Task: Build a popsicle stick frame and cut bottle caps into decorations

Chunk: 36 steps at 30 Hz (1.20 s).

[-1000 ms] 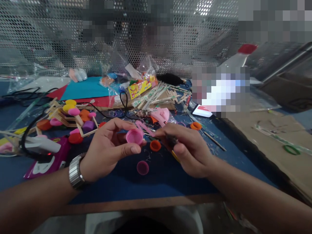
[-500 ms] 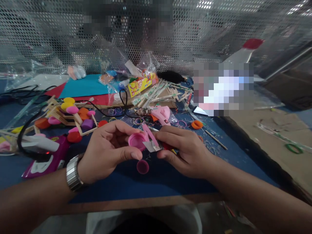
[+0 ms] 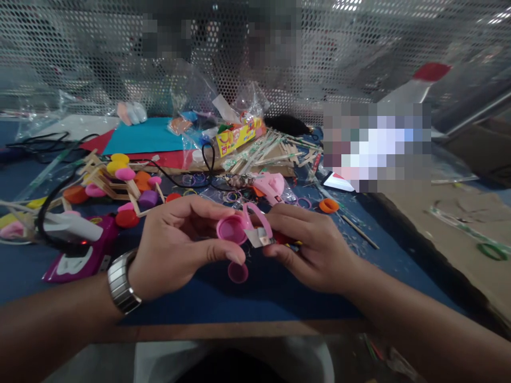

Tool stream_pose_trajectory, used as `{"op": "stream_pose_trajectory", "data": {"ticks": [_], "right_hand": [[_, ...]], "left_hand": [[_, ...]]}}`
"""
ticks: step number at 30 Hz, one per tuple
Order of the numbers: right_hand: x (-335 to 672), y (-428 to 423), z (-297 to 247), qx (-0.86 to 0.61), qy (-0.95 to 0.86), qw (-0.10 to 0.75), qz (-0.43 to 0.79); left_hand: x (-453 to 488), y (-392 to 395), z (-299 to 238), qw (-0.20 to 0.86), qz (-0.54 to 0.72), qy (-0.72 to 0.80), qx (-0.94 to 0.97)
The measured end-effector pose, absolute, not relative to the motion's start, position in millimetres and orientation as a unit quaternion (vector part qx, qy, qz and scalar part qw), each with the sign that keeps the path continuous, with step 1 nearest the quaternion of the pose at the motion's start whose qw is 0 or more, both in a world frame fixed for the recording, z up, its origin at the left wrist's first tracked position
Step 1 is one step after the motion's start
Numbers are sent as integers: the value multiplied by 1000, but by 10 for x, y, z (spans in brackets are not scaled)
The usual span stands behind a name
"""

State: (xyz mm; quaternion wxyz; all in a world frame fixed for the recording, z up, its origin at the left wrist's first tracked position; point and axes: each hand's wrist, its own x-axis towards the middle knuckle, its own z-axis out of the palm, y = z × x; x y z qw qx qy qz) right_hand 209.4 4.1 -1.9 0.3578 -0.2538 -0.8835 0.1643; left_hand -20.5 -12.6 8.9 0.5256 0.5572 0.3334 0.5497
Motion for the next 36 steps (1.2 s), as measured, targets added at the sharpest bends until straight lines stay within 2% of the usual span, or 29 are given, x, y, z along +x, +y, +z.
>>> {"op": "stream_pose_trajectory", "data": {"ticks": [18, 36], "right_hand": [[2088, 52, -24, -252, -884, 357, 164], [2093, 85, -37, -247, -883, 363, 167]], "left_hand": [[-221, -146, 123, 470, 533, 370, 599], [-222, -141, 124, 474, 543, 364, 590]]}}
